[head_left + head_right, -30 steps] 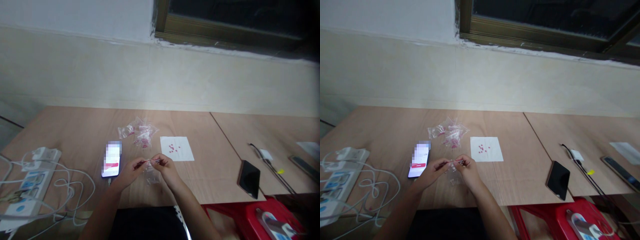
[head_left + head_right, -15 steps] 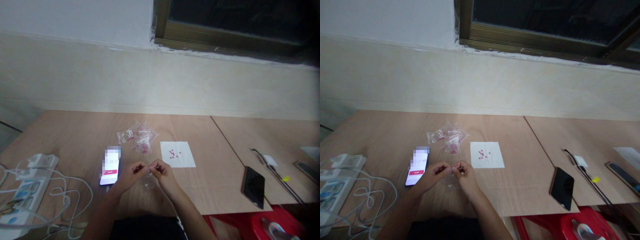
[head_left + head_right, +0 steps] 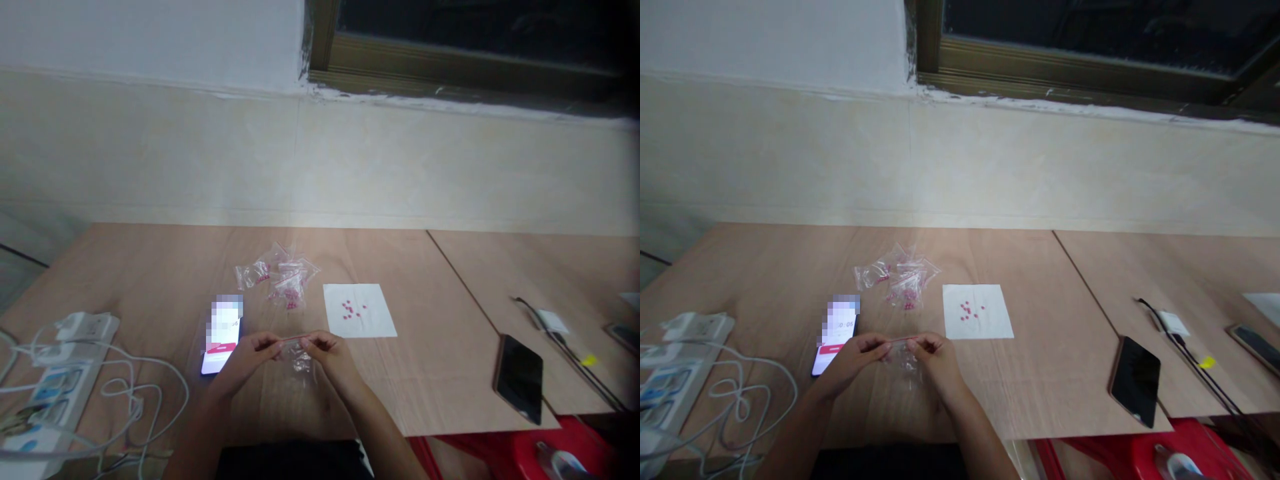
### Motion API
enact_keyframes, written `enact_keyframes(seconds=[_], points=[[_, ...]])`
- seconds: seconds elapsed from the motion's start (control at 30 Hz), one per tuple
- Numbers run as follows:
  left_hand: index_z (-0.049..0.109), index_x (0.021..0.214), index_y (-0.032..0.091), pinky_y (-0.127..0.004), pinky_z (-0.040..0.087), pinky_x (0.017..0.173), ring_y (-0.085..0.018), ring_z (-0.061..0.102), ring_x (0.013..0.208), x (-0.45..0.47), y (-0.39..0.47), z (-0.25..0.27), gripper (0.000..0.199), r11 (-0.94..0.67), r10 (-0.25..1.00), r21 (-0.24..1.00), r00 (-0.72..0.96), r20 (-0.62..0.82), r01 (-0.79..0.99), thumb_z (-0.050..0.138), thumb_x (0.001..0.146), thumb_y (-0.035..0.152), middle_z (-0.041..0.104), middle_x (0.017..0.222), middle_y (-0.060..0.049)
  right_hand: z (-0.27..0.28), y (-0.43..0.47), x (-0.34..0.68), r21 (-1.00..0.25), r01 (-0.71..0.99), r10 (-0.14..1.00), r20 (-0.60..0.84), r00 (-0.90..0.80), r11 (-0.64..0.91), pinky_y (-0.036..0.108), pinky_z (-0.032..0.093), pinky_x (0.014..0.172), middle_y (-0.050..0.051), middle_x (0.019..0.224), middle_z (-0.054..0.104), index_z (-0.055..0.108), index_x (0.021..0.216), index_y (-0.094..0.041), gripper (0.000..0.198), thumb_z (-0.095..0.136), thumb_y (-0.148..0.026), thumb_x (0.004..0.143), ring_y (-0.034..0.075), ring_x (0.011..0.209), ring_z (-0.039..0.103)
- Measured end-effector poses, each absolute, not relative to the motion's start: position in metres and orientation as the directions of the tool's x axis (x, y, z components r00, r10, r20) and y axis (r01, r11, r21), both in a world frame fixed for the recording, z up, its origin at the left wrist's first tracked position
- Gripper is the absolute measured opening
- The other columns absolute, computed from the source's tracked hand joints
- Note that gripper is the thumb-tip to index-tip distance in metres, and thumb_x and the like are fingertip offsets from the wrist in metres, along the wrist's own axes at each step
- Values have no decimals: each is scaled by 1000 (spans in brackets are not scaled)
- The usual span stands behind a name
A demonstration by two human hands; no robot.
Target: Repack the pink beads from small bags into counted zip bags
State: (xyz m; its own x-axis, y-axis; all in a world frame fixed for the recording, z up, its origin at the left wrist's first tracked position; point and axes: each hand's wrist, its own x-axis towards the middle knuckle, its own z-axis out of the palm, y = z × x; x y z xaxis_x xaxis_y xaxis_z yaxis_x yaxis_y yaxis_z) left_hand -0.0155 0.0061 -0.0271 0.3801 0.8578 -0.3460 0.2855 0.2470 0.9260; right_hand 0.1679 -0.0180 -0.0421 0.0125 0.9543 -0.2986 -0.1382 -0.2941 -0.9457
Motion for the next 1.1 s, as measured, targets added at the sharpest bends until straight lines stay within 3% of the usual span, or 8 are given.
enact_keyframes(seconds=[0.2,0.37,0.5,0.67,0.73,0.83,1.0,1.1], points=[[63,69,15,-26,43,65,-15,59,65,-20,15,-35,21,284,847,905,359,-391,317,58,74,35,64,64,0,-52,-9,176,-954,-130,960,-277,36,-270,28,41,59,1,59,60,60,61,-17,28,69,-43,59,14,57,52],[64,68,15,-26,44,66,-16,59,66,-22,24,-40,23,218,811,895,438,-388,390,55,75,35,64,64,-1,-59,-5,172,-964,-121,964,-250,94,-239,23,34,51,-3,53,50,52,56,-18,20,64,-34,60,10,51,43],[60,64,15,-26,44,60,-15,58,61,-18,30,-54,24,143,850,877,398,-346,459,55,74,35,62,60,0,-70,-2,166,-970,-45,958,-243,151,-239,23,33,51,-4,52,47,50,56,-19,16,58,-30,63,11,51,41],[52,61,16,-25,43,49,-15,55,51,-10,50,-65,27,165,858,838,344,-382,520,54,73,40,53,55,2,-90,12,165,-957,155,935,-192,299,-246,27,37,55,-2,55,52,50,59,-21,13,52,-30,67,16,56,47],[55,68,16,-26,43,51,-15,54,52,-8,68,-65,23,64,910,805,296,-290,590,53,74,38,54,58,2,-96,19,166,-940,244,927,-147,345,-239,29,39,59,0,59,54,50,62,-22,11,51,-29,70,18,59,49],[57,88,18,-31,44,70,-18,56,76,-4,103,-64,19,-125,988,721,150,29,682,56,73,30,60,80,-3,-98,27,167,-903,359,910,-78,407,-238,33,40,66,5,70,58,52,70,-22,5,51,-27,71,21,69,52],[59,72,17,-30,42,74,-18,55,77,3,134,-66,3,-169,978,718,207,35,675,58,69,17,60,75,-2,-87,31,167,-841,491,868,52,494,-229,38,39,78,12,88,56,51,83,-19,16,56,-24,68,26,87,50],[57,68,16,-28,43,68,-16,54,69,2,124,-56,3,-171,975,725,218,30,667,57,70,17,58,70,-1,-69,35,166,-874,450,899,36,436,-183,36,41,73,8,80,56,51,78,-19,10,52,-28,74,22,78,52]])
